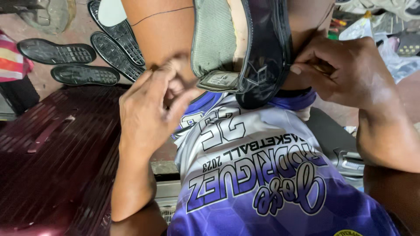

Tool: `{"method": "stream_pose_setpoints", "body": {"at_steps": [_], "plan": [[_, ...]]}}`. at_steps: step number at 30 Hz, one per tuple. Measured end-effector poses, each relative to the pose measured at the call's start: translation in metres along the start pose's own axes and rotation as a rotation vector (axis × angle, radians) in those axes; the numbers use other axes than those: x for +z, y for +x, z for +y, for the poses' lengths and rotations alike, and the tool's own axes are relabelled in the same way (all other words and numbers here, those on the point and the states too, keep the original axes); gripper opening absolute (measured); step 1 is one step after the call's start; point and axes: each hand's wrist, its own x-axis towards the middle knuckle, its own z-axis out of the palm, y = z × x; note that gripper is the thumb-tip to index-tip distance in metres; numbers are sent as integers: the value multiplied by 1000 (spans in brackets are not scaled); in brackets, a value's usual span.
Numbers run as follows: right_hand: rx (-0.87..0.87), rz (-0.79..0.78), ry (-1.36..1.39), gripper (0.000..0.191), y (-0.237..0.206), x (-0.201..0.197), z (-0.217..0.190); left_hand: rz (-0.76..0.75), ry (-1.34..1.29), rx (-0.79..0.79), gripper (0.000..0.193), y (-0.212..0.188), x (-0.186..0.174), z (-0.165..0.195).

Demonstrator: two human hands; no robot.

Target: The person hand-stitches a black dress shoe, pushing a needle and thread through the seam between the sole and the upper while holding the shoe on their lap. They repeatedly pull the thread taut, reposition the shoe, and near the end use shears to trim the thread before setting the shoe down.

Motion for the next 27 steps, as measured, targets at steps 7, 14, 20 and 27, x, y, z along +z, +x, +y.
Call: {"method": "stream_pose_setpoints", "body": {"at_steps": [7, 14, 20, 27], "plan": [[11, 5, 48, 11, 1, 1, -3, 19, -903, -139, 17, 2, -18, -20], [-64, 27, 44, 9, 3, -4, -7, -162, -939, -437, 15, 54, -17, 22], [-108, 80, 40, 15, 3, -1, -18, -364, -185, 47, 10, 96, 0, 39], [-92, 71, 20, 16, 2, 5, -24, -388, -209, 181, 32, 110, 24, 26]]}}
